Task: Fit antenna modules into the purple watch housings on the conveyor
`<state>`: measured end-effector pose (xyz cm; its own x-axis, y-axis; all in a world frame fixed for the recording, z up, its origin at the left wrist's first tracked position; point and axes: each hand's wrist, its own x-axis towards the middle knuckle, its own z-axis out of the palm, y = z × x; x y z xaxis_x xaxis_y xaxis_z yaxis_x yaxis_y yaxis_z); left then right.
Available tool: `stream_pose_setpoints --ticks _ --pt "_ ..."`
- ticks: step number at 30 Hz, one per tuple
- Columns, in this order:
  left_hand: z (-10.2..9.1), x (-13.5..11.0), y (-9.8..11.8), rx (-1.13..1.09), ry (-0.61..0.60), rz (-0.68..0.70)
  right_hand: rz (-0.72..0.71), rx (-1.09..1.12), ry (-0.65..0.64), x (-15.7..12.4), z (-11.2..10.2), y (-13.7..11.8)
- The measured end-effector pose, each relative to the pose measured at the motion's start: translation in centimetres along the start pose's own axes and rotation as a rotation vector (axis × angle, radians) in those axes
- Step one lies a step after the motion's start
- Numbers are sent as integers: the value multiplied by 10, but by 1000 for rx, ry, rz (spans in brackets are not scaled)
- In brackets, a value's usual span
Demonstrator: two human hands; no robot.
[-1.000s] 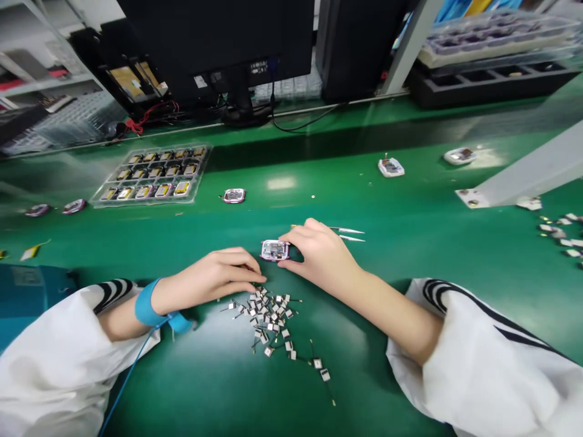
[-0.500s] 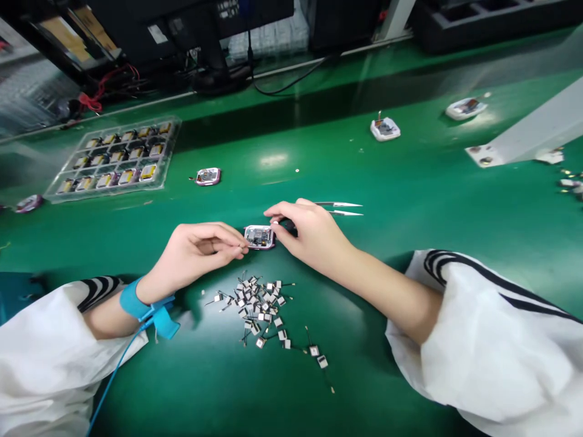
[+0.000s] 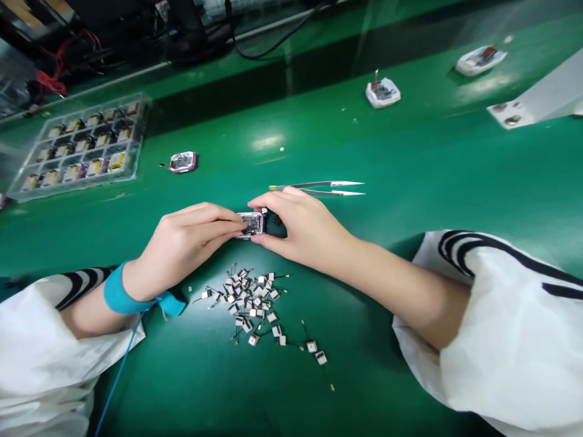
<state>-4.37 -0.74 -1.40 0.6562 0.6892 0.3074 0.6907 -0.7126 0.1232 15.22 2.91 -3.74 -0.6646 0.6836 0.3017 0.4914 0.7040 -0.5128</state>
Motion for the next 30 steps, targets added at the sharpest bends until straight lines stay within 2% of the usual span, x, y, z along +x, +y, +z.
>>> stream_pose_setpoints --ticks 5,10,13,20,30 --pt "-10 2 0 32 -123 20 0 21 -10 0 0 0" --pt "-15 5 0 46 -161 51 -12 39 -7 1 0 1" --pt "-15 5 0 3 -178 -2 -7 40 -8 2 0 1" --pt "-6 6 5 -132 -21 -197 18 43 -28 2 -1 0" --pt "1 9 6 -227 -10 -222 54 23 -57 2 -1 0"
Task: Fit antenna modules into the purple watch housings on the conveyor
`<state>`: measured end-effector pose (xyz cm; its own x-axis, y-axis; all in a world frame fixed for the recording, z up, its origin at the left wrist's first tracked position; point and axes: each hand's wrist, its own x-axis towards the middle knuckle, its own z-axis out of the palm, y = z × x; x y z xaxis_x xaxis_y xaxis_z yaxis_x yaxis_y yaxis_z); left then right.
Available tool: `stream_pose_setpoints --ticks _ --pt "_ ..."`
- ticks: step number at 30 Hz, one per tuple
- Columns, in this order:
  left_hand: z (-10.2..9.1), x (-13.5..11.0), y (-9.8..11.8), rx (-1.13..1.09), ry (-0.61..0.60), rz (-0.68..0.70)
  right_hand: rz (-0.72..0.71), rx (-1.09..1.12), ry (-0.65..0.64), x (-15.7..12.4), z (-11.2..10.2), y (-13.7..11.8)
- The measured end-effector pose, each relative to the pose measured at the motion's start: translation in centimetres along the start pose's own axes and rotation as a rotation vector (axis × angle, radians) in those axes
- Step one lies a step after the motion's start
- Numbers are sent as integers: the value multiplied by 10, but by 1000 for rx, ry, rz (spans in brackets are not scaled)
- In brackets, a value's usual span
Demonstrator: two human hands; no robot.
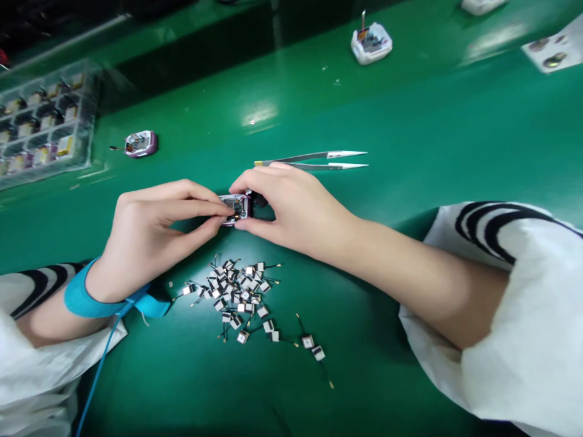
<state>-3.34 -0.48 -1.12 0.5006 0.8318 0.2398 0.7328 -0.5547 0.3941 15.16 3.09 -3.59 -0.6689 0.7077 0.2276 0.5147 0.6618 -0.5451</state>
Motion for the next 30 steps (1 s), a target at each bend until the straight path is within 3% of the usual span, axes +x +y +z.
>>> stream_pose_setpoints --ticks 18,30 --pt "3 1 3 28 28 -53 4 19 -11 1 -1 1" --pt "1 0 6 147 -4 -14 33 41 -37 1 -1 1"
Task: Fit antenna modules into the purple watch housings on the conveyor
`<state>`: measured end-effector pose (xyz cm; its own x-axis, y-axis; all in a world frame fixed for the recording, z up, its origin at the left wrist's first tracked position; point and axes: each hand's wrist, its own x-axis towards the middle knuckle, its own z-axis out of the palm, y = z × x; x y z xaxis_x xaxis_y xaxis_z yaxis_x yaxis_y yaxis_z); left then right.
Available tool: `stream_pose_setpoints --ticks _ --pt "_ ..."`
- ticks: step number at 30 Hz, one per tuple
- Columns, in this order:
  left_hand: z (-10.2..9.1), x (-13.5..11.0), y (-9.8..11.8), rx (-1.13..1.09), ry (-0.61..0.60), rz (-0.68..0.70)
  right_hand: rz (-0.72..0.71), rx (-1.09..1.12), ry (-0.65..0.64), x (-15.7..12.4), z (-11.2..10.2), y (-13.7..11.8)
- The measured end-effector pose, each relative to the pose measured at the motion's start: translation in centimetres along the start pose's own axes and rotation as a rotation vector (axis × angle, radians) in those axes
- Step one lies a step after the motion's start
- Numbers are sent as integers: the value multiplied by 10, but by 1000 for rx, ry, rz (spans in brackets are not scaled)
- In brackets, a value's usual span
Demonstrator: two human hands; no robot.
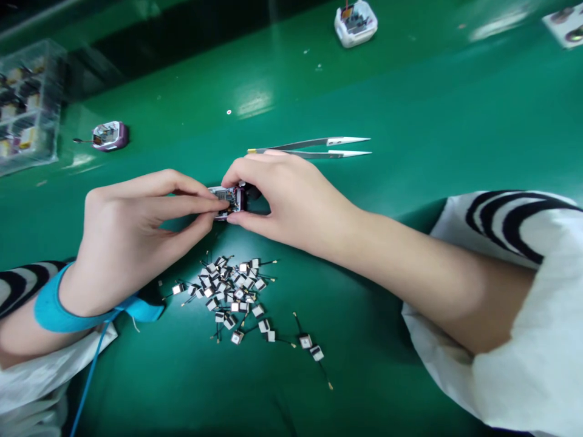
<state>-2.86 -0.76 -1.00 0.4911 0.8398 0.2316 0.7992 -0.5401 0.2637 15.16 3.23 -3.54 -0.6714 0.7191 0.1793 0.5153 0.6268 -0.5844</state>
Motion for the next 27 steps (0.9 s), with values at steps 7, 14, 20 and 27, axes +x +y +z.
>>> stream_pose_setpoints --ticks 7,14,20,27 --pt "2 -1 -1 32 22 29 -2 -9 2 0 -1 0" --pt "2 -2 -1 51 28 15 -19 2 11 1 0 1" --pt "3 -2 -2 45 45 30 -25 -5 19 1 1 2" --pt "3 -2 -2 57 35 54 -39 2 25 1 1 1"
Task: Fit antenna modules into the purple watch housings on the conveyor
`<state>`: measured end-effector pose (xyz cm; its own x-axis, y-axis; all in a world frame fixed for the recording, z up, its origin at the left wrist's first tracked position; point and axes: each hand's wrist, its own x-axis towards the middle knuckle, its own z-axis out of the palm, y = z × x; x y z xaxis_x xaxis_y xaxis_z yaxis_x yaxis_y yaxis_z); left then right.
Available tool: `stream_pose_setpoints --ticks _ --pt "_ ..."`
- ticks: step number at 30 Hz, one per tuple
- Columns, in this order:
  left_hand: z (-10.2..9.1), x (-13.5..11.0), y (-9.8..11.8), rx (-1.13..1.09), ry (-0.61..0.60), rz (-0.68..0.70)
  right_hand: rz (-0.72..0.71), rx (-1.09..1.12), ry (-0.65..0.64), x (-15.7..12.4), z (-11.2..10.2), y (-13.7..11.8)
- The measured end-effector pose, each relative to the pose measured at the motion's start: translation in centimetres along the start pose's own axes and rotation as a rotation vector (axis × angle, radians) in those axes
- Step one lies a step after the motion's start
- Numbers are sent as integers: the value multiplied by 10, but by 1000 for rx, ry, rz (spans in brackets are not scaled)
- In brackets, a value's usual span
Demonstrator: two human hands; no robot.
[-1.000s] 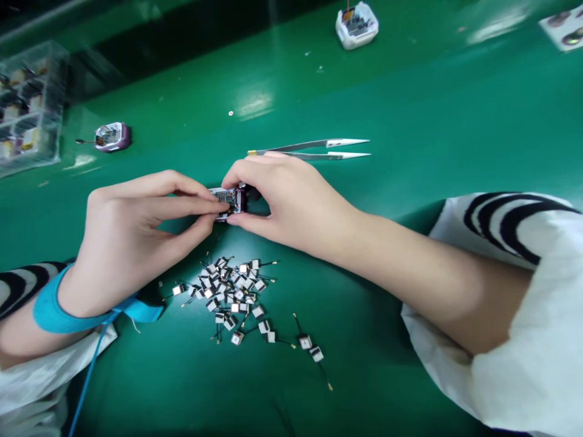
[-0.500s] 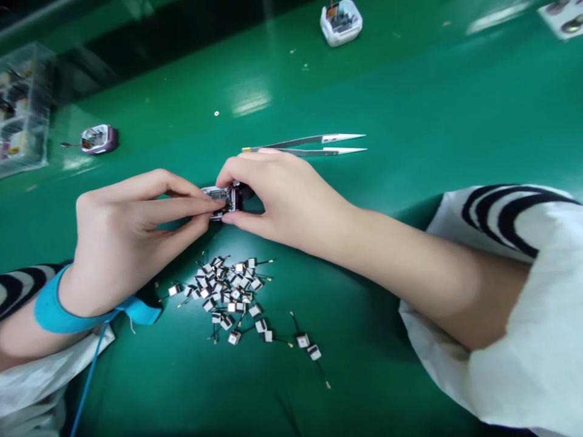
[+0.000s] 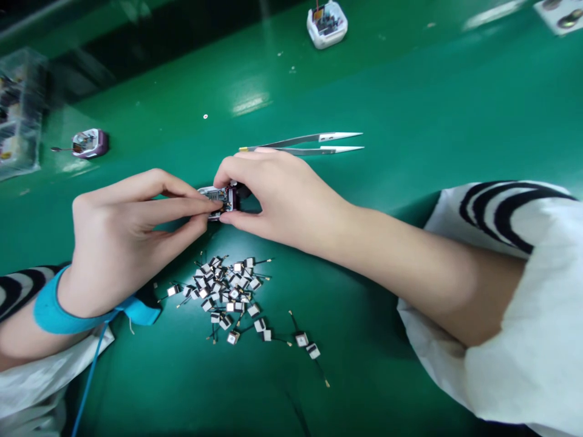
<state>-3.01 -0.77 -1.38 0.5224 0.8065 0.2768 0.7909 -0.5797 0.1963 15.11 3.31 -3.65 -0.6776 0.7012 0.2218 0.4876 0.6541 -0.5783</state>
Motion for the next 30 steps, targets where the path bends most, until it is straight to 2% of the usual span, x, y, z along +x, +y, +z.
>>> stream_pose_setpoints --ticks 16,23,27,30 --pt "-1 1 1 46 -6 5 -66 26 41 -1 3 4" --pt "-1 0 0 31 -5 -5 25 174 182 -16 -5 11" --pt "1 -1 -1 30 2 6 -38 26 165 -24 -16 18" --pt "1 -1 -2 54 2 9 -58 -39 180 -24 -21 14"
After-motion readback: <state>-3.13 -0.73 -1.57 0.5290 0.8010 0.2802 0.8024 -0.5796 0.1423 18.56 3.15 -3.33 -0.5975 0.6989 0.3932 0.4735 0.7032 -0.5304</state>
